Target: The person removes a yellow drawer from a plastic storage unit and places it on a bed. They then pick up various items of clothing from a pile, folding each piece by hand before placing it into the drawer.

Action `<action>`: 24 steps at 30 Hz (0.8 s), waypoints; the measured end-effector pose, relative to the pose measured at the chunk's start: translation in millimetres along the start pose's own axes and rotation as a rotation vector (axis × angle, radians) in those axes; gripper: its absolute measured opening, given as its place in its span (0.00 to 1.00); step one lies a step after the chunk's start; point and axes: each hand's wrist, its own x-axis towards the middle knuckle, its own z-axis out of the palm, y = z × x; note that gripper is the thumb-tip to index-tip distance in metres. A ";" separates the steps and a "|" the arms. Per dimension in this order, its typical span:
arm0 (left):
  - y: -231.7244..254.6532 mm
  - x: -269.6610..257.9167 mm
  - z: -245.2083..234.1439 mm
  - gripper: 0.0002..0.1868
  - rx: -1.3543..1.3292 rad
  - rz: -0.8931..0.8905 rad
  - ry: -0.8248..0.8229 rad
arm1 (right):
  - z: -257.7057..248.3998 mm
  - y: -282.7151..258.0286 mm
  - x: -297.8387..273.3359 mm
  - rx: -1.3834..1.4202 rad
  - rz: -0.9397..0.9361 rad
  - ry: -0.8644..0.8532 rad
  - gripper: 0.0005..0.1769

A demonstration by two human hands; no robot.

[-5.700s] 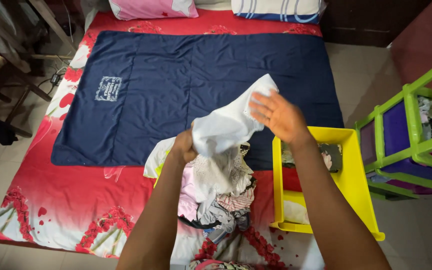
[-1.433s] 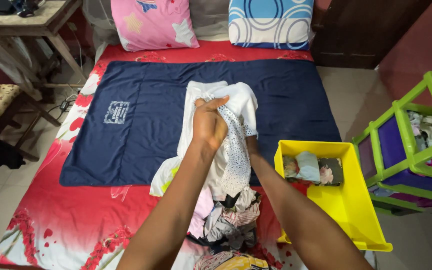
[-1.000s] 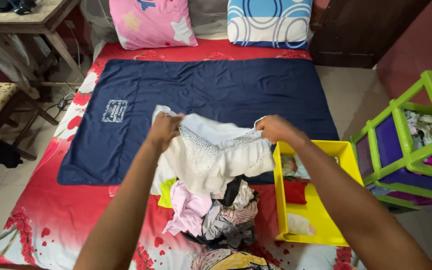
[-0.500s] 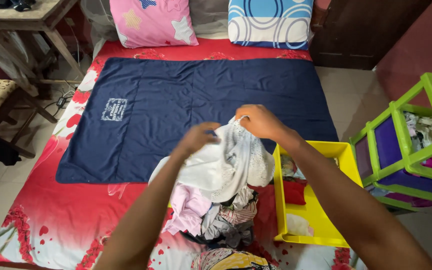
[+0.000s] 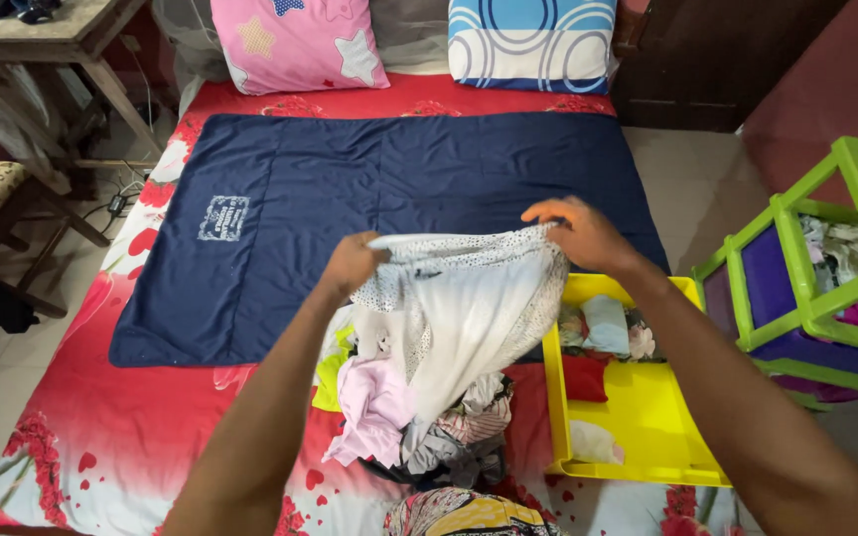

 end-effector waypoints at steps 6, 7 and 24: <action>104.7 -45.0 -54.5 0.24 -0.518 -0.145 -0.226 | 19.1 11.9 -14.5 0.218 0.574 -0.131 0.25; 106.4 -47.3 -59.0 0.24 -0.518 -0.144 -0.224 | 20.5 22.3 -15.1 0.217 0.573 -0.131 0.25; 42.1 -27.5 -24.9 0.19 0.246 -0.018 0.242 | 48.1 -6.7 -0.4 -0.187 0.380 -0.111 0.18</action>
